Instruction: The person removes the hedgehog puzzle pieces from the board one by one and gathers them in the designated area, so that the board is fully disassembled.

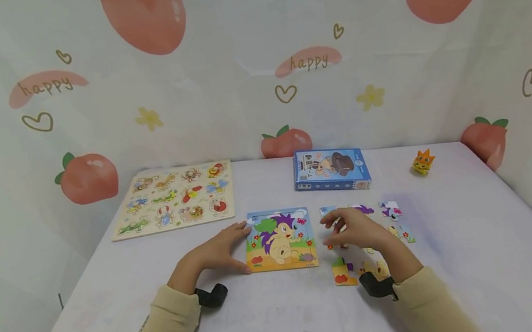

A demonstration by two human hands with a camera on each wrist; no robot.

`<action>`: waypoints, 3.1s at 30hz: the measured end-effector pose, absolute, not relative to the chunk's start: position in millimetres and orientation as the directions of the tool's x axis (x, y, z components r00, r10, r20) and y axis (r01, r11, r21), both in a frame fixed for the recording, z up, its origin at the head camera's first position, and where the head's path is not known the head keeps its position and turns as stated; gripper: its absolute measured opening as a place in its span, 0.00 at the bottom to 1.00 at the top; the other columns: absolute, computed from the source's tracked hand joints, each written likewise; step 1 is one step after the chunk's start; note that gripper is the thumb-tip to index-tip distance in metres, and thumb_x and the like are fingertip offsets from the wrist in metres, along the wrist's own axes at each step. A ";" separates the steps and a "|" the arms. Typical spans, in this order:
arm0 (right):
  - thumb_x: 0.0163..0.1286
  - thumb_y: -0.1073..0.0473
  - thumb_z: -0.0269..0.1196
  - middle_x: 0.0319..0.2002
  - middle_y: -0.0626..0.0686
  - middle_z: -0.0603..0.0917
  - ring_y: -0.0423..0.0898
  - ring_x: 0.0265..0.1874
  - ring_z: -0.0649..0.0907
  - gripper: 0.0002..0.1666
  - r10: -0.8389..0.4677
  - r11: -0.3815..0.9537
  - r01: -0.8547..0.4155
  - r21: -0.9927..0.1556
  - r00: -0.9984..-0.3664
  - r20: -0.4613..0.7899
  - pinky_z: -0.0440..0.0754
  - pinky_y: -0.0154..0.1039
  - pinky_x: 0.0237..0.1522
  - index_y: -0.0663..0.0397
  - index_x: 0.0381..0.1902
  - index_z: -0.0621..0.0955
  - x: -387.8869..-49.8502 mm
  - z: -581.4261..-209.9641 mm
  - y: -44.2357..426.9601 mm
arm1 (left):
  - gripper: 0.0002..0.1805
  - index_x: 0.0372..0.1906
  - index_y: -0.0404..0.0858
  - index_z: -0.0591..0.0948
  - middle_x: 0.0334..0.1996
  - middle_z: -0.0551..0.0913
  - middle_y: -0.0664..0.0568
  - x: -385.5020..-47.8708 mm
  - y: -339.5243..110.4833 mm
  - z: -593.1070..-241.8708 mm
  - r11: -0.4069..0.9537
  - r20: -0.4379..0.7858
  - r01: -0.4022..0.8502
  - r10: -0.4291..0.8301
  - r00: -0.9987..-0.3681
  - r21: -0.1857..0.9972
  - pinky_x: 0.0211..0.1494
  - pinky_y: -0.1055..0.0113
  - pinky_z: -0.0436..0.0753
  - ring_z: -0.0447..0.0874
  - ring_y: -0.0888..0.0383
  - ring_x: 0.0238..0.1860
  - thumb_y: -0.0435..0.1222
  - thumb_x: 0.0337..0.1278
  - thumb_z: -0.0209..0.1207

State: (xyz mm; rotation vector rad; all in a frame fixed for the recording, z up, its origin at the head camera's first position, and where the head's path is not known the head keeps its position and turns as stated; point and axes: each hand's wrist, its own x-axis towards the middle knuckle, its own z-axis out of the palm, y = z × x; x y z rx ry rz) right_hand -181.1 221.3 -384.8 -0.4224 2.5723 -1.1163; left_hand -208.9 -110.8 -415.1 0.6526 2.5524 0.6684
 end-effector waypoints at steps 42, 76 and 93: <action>0.51 0.62 0.72 0.28 0.53 0.76 0.45 0.27 0.73 0.16 -0.367 0.731 -0.113 -0.673 -0.896 -0.249 0.77 0.33 0.31 0.60 0.32 0.74 -184.9 -399.3 162.1 | 0.52 0.71 0.45 0.60 0.74 0.50 0.51 -210.4 -112.9 -417.1 0.764 -0.266 0.329 0.538 -0.800 0.555 0.74 0.48 0.51 0.42 0.48 0.75 0.48 0.37 0.72; 0.64 0.59 0.61 0.31 0.52 0.77 0.44 0.28 0.77 0.18 -0.292 0.575 0.002 -0.818 -0.934 -0.207 0.78 0.34 0.28 0.67 0.46 0.73 -154.2 -387.8 256.3 | 0.51 0.71 0.44 0.60 0.74 0.50 0.51 -207.4 -111.3 -413.0 0.768 -0.272 0.328 0.536 -0.799 0.549 0.74 0.48 0.51 0.42 0.48 0.75 0.48 0.38 0.72; 0.66 0.56 0.60 0.28 0.49 0.77 0.39 0.20 0.70 0.24 -0.125 0.653 0.096 -0.751 -0.965 -0.232 0.69 0.32 0.22 0.69 0.53 0.71 -119.4 -392.3 329.6 | 0.51 0.71 0.45 0.60 0.74 0.50 0.52 -206.1 -110.4 -411.6 0.778 -0.277 0.321 0.524 -0.805 0.540 0.74 0.47 0.52 0.43 0.48 0.75 0.48 0.38 0.72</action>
